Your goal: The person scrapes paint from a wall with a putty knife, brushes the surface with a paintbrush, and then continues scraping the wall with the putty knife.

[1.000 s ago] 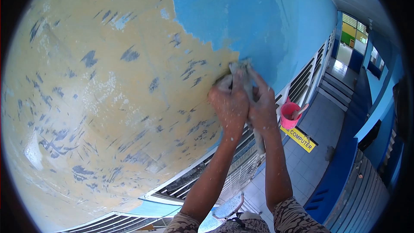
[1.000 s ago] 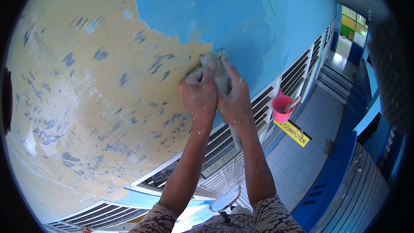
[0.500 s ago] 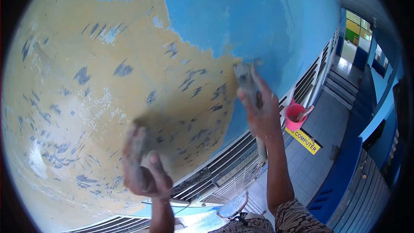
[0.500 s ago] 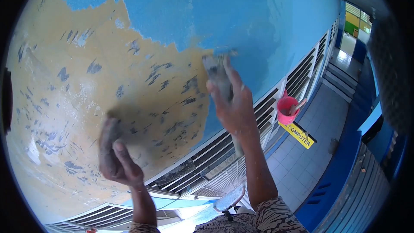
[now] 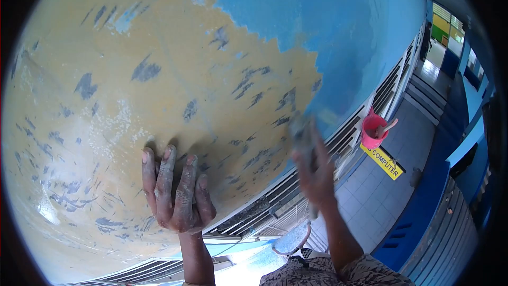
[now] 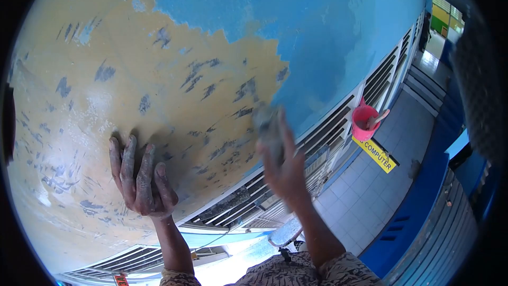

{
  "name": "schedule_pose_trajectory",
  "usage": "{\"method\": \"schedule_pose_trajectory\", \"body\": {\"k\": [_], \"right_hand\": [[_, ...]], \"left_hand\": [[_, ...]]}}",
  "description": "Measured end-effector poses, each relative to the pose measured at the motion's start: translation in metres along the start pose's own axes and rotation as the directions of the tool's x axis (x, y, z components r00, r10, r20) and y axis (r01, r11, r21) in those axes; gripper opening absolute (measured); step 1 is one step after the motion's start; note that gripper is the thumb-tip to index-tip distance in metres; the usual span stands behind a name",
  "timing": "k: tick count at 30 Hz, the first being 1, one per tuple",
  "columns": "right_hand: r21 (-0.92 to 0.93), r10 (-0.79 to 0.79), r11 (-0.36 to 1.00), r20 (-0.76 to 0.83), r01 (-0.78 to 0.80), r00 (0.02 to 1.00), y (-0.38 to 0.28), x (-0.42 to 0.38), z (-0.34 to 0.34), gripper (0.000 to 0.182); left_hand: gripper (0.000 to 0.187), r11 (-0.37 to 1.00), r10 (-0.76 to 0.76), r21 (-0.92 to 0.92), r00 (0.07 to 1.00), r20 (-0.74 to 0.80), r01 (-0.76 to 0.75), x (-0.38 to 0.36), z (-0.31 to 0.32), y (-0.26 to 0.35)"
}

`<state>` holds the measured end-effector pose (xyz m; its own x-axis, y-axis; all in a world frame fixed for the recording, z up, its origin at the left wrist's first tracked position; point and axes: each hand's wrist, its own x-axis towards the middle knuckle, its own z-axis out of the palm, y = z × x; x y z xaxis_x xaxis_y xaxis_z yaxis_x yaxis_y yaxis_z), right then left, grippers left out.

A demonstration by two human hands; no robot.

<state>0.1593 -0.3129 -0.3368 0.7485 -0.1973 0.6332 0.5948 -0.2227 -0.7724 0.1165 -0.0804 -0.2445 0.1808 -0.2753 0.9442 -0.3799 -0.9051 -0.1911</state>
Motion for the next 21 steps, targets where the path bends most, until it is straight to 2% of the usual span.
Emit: {"method": "schedule_pose_trajectory", "body": {"k": [3,4,6,8,9,11,12,14,16,17,18,19,21], "right_hand": [[-0.042,-0.02,0.999,0.066,0.023,0.998,0.023,-0.048,0.015,0.075],[-0.097,-0.079,0.992,-0.012,0.077,0.997,0.023,-0.034,0.014,0.074],[-0.017,0.15,0.988,-0.084,-0.152,0.985,0.007,0.014,-0.004,0.074],[0.028,0.229,0.973,-0.092,-0.227,0.969,-0.01,0.062,-0.029,0.075],[0.032,0.237,0.971,-0.084,-0.235,0.968,-0.018,0.074,-0.041,0.075],[0.042,0.42,0.906,0.024,-0.421,0.907,-0.027,0.082,-0.058,0.075],[0.039,0.43,0.901,0.029,-0.431,0.902,-0.019,0.07,-0.051,0.075],[-0.064,0.149,0.986,-0.11,-0.157,0.983,0.015,0.026,-0.014,0.073],[-0.05,-0.041,0.998,-0.091,0.037,0.995,0.048,-0.043,0.025,0.072],[-0.029,-0.113,0.993,-0.038,0.112,0.993,0.043,-0.073,0.038,0.072],[0.151,0.294,0.929,0.255,-0.339,0.921,0.027,-0.105,0.034,0.075],[0.155,0.195,0.959,0.24,-0.235,0.951,0.031,-0.126,0.04,0.075],[0.163,0.242,0.95,0.154,-0.266,0.958,0.038,-0.16,0.049,0.076]], "left_hand": [[0.023,0.999,0.011,0.033,1.0,0.008,-0.012,0.0,0.002,0.001],[0.023,0.999,0.009,0.049,1.0,0.023,-0.01,0.0,0.002,0.003],[0.022,0.997,0.005,0.071,0.998,0.055,-0.008,0.0,0.001,0.004],[0.023,0.994,0.016,0.11,0.997,0.079,-0.024,0.002,0.002,0.006],[0.023,0.993,0.013,0.116,0.996,0.089,-0.024,0.001,0.003,0.006],[0.024,0.992,0.024,0.125,0.995,0.098,-0.036,0.0,0.005,0.007],[0.024,0.991,0.027,0.125,0.995,0.096,-0.039,0.001,0.006,0.008],[0.024,0.991,0.031,0.126,0.995,0.094,-0.042,0.0,0.007,0.008],[0.024,0.99,0.044,0.129,0.995,0.088,-0.055,0.0,0.008,0.006],[0.024,0.992,0.057,0.112,0.995,0.082,-0.066,-0.001,0.007,0.005],[0.024,0.993,0.068,0.095,0.995,0.078,-0.075,-0.003,0.006,0.004],[0.024,0.992,0.072,0.094,0.994,0.086,-0.08,-0.006,0.003,0.002],[0.023,0.999,0.053,-0.006,0.998,0.026,-0.053,-0.016,-0.003,-0.007]]}}
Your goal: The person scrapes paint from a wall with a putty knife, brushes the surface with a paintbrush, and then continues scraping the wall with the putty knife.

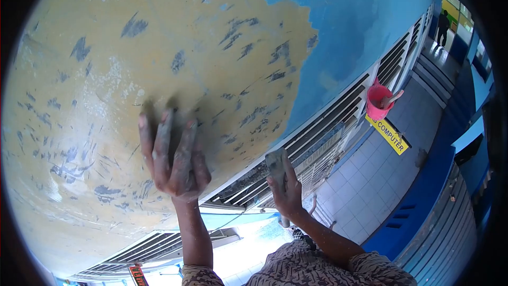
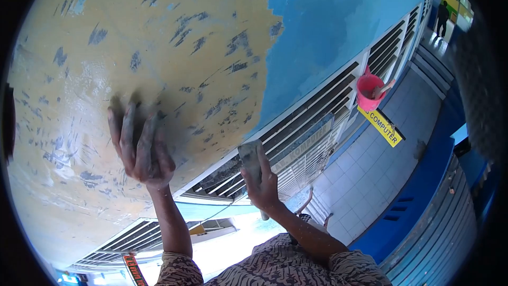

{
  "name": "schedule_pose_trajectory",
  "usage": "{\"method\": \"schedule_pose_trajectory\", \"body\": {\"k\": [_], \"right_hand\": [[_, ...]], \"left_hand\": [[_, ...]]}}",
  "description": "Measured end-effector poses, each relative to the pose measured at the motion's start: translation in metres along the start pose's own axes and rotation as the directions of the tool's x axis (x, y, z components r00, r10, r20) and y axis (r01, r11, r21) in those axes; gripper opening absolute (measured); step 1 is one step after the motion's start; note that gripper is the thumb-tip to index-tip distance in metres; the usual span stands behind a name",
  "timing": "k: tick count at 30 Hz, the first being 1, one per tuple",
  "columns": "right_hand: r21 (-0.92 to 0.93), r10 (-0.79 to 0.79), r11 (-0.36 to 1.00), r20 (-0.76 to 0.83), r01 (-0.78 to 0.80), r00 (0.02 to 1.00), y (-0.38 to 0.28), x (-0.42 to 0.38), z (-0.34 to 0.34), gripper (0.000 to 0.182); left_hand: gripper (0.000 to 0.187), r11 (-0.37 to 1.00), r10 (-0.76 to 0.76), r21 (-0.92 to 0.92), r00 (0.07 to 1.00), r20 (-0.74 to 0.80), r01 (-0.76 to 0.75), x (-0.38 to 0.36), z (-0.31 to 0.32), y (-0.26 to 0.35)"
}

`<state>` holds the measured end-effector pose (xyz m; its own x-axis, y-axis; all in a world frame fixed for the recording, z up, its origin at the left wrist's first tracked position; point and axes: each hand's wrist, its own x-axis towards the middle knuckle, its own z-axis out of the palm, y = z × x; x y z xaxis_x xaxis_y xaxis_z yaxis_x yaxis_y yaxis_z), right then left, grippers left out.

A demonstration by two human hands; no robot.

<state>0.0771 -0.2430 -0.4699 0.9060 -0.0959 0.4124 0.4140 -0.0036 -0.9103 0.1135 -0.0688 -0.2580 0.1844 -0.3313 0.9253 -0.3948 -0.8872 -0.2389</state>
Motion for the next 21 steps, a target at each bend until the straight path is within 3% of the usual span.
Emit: {"method": "schedule_pose_trajectory", "body": {"k": [3,8,11,12,13,14,16,19,20,21], "right_hand": [[0.128,0.041,0.991,0.031,-0.045,0.999,-0.01,-0.008,0.011,0.075],[0.191,0.115,0.976,-0.036,-0.106,0.993,-0.001,-0.005,0.051,0.075],[-0.139,-0.177,0.979,-0.235,0.148,0.956,0.009,0.006,0.065,0.072],[-0.135,-0.168,0.981,-0.241,0.138,0.956,0.004,0.018,0.06,0.072],[0.234,0.095,0.972,-0.25,-0.035,0.964,-0.013,0.032,0.051,0.073],[0.566,0.341,0.801,-0.162,-0.196,0.926,-0.029,0.04,0.042,0.074],[0.576,0.412,0.771,-0.125,-0.272,0.902,-0.04,0.037,0.043,0.074],[0.29,0.2,0.946,-0.169,-0.146,0.965,-0.032,0.012,0.059,0.071],[0.29,0.207,0.945,-0.177,-0.15,0.962,-0.027,0.01,0.056,0.071],[0.445,0.289,0.876,-0.176,-0.186,0.941,-0.035,0.021,0.048,0.071]], "left_hand": [[0.027,0.993,0.004,0.117,1.0,-0.002,-0.004,-0.031,-0.016,-0.016],[0.033,0.957,0.025,0.286,0.999,0.045,-0.036,-0.061,-0.028,-0.026],[0.034,0.946,0.05,0.32,0.998,0.033,-0.058,-0.067,-0.026,-0.027],[0.034,0.944,0.06,0.324,0.998,0.023,-0.064,-0.067,-0.026,-0.028],[0.035,0.942,0.067,0.33,0.998,0.012,-0.068,-0.066,-0.026,-0.029],[0.035,0.942,0.067,0.328,0.998,0.022,-0.07,-0.065,-0.025,-0.029],[0.035,0.938,0.091,0.336,0.996,-0.005,-0.084,-0.062,-0.022,-0.026],[0.036,0.948,0.085,0.308,0.996,0.002,-0.081,-0.062,-0.019,-0.026],[0.035,0.952,0.086,0.293,0.996,0.004,-0.083,-0.063,-0.02,-0.027],[0.035,0.945,0.095,0.314,0.995,0.017,-0.095,-0.063,-0.021,-0.029]]}}
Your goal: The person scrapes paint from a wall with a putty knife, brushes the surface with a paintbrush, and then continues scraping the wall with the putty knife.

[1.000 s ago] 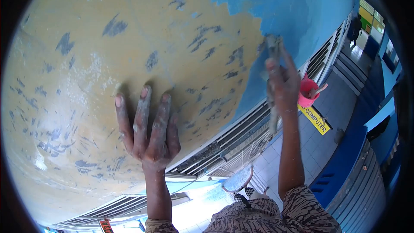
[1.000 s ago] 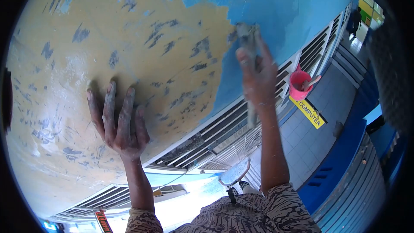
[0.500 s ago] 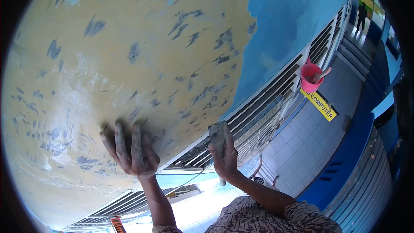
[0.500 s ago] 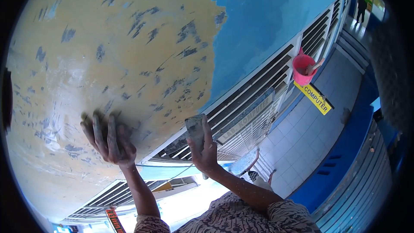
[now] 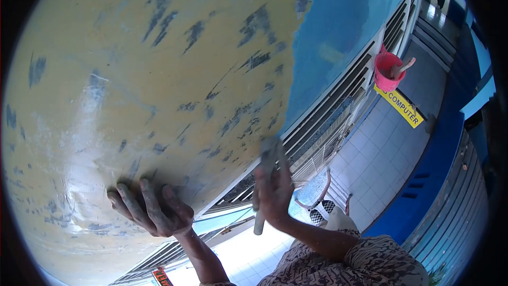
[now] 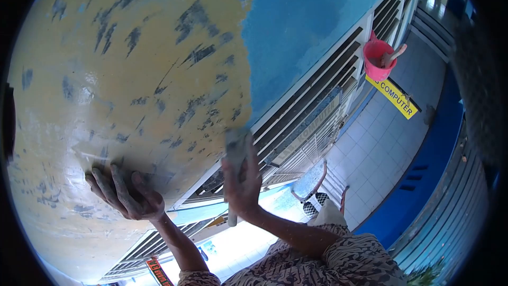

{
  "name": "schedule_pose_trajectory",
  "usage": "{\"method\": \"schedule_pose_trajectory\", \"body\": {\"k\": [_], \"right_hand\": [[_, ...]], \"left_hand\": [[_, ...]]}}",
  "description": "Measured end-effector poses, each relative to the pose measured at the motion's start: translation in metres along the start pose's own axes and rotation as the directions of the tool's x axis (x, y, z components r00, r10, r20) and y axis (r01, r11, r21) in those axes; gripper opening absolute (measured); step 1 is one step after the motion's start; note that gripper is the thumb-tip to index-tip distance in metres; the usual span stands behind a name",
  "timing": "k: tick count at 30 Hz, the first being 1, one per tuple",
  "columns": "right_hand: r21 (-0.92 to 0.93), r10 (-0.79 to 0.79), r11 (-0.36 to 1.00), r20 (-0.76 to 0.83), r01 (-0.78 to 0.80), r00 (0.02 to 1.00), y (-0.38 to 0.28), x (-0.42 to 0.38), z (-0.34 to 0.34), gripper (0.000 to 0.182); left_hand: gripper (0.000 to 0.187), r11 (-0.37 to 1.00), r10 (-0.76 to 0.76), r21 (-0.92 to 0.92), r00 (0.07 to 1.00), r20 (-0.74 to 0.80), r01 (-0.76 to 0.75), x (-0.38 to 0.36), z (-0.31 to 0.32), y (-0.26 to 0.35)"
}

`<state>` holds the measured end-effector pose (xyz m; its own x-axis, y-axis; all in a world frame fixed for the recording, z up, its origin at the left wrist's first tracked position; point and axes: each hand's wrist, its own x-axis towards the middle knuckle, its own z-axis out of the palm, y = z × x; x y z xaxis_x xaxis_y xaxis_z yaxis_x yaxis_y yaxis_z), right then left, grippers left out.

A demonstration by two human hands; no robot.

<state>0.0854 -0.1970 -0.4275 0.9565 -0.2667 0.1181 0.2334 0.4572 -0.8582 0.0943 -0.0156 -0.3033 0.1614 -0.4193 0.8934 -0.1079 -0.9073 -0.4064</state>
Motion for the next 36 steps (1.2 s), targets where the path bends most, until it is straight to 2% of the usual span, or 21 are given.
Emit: {"method": "schedule_pose_trajectory", "body": {"k": [2,5,7,9,10,11,13,15,17,18,19,21,22,23,25,29,31,32,33,35,36], "right_hand": [[0.238,0.108,0.967,-0.069,-0.088,0.992,-0.017,0.019,0.002,0.074],[0.145,0.103,0.984,-0.012,-0.1,0.995,-0.01,-0.006,0.013,0.075],[0.175,0.103,0.98,-0.014,-0.099,0.995,-0.01,-0.01,0.016,0.075],[0.204,0.141,0.972,-0.09,-0.12,0.986,-0.016,0.006,0.01,0.074],[0.298,0.203,0.937,-0.033,-0.184,0.979,-0.035,0.021,0.0,0.074],[0.293,0.203,0.938,-0.031,-0.185,0.979,-0.03,0.016,0.001,0.074],[0.083,0.128,0.989,-0.033,-0.125,0.991,-0.016,0.001,0.012,0.072],[0.214,0.136,0.967,0.021,-0.137,0.99,-0.022,-0.017,0.023,0.072],[0.136,0.074,0.989,-0.06,-0.065,0.995,-0.008,-0.003,0.014,0.073],[0.121,0.119,0.987,-0.119,-0.104,0.986,-0.016,0.013,0.006,0.073],[0.252,0.189,0.953,-0.06,-0.168,0.98,-0.033,0.027,-0.002,0.073],[0.194,0.164,0.97,-0.08,-0.146,0.983,-0.027,0.015,0.005,0.072],[0.112,0.114,0.988,-0.031,-0.11,0.993,-0.02,0.001,0.01,0.072],[0.154,0.131,0.98,-0.034,-0.125,0.991,-0.016,-0.011,0.018,0.073],[0.106,0.075,0.992,-0.064,-0.068,0.995,-0.014,-0.004,0.015,0.069],[0.23,0.199,0.957,-0.086,-0.175,0.976,-0.038,0.031,-0.004,0.067],[0.012,0.039,0.999,-0.079,-0.038,0.996,-0.013,-0.002,0.016,0.064],[0.058,-0.08,0.995,-0.076,0.085,0.994,0.005,-0.01,0.022,0.076],[0.067,-0.069,0.995,-0.083,0.075,0.994,0.001,-0.007,0.02,0.076],[0.075,0.085,0.994,-0.086,-0.079,0.993,-0.019,0.017,0.003,0.077],[0.21,0.113,0.973,-0.06,-0.098,0.992,-0.028,0.035,-0.01,0.076]], "left_hand": [[0.035,1.0,0.001,0.016,1.0,0.012,-0.001,0.0,0.0,0.0],[0.035,0.999,-0.016,0.029,1.0,0.004,0.016,0.0,-0.001,0.001],[0.036,1.0,-0.011,0.014,1.0,0.002,0.011,-0.001,0.0,0.002],[0.036,1.0,-0.001,0.019,1.0,-0.008,0.001,-0.001,0.0,0.0],[0.036,1.0,0.001,0.018,1.0,-0.004,-0.001,0.0,0.0,-0.001],[0.036,1.0,-0.004,0.015,1.0,-0.004,0.004,0.001,-0.001,0.0],[0.036,1.0,-0.014,0.009,1.0,-0.018,0.014,0.002,0.002,0.003],[0.038,0.999,-0.021,0.025,1.0,-0.003,0.021,0.001,0.002,0.003],[0.041,0.999,-0.006,0.041,1.0,0.01,0.006,-0.001,0.003,0.0],[0.045,0.998,-0.001,0.063,1.0,0.018,0.0,-0.002,0.003,-0.001],[0.045,0.997,-0.005,0.071,1.0,0.02,0.003,-0.003,0.002,-0.001],[0.052,0.989,-0.016,0.145,0.998,0.062,0.007,-0.003,0.004,0.004],[0.057,0.984,-0.036,0.176,0.996,0.085,0.021,-0.005,0.005,0.004],[0.057,0.984,-0.035,0.179,0.996,0.078,0.02,-0.005,0.008,0.006],[0.063,0.97,-0.04,0.243,0.993,0.108,0.013,-0.005,0.008,0.007],[0.072,0.954,-0.051,0.301,0.989,0.14,0.006,-0.006,0.008,0.012],[0.076,0.934,-0.051,0.357,0.986,0.157,-0.008,-0.003,0.011,0.016],[0.076,0.934,-0.046,0.357,0.986,0.157,-0.013,-0.003,0.013,0.017],[0.076,0.933,-0.045,0.359,0.987,0.156,-0.014,-0.004,0.013,0.016],[0.077,0.932,-0.033,0.362,0.987,0.159,-0.027,-0.006,0.012,0.012],[0.077,0.931,-0.027,0.362,0.987,0.161,-0.034,-0.007,0.011,0.011]]}}
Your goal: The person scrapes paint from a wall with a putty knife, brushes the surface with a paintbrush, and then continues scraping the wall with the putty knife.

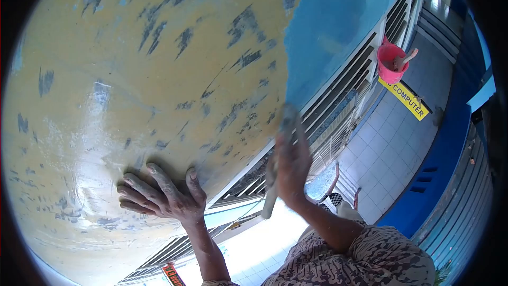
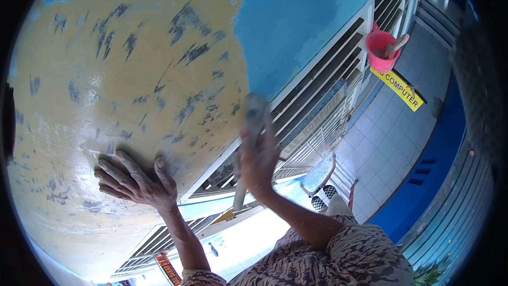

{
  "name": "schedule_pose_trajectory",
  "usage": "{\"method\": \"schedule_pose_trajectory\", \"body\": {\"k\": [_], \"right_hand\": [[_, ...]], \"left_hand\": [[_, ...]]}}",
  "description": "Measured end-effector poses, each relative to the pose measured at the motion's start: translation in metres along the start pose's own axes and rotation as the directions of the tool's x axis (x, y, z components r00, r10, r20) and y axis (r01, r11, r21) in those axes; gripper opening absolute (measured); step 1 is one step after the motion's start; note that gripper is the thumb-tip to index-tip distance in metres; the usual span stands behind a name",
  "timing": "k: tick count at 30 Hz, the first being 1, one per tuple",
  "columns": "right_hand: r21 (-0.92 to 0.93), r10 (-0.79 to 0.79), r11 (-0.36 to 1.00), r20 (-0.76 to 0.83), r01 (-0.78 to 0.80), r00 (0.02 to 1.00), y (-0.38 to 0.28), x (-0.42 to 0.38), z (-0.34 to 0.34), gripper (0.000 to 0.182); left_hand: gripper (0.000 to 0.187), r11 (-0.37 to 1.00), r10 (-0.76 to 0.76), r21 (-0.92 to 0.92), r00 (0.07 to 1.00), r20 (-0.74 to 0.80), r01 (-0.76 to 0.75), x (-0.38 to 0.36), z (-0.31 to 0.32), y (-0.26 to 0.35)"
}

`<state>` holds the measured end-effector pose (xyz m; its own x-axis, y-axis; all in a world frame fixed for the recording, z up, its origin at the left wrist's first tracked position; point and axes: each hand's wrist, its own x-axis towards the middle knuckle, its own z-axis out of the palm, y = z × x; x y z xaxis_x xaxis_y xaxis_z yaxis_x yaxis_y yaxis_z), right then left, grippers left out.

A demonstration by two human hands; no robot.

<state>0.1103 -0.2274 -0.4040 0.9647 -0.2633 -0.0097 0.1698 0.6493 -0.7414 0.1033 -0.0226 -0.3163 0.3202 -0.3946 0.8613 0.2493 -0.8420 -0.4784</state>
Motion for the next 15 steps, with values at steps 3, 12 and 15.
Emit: {"method": "schedule_pose_trajectory", "body": {"k": [3,12,15], "right_hand": [[-0.111,0.068,0.992,0.007,-0.066,0.998,0.001,-0.022,0.009,0.073],[-0.107,0.049,0.993,0.066,-0.042,0.997,0.02,-0.038,0.005,0.071],[-0.061,0.095,0.994,0.09,-0.089,0.991,0.017,-0.042,0.006,0.073]], "left_hand": [[0.079,1.0,-0.018,-0.005,1.0,-0.005,0.018,0.002,-0.001,0.004],[0.079,1.0,-0.02,-0.01,1.0,-0.018,0.02,0.0,0.001,0.003],[0.079,1.0,-0.026,-0.012,1.0,-0.008,0.025,0.0,0.0,0.002]]}}
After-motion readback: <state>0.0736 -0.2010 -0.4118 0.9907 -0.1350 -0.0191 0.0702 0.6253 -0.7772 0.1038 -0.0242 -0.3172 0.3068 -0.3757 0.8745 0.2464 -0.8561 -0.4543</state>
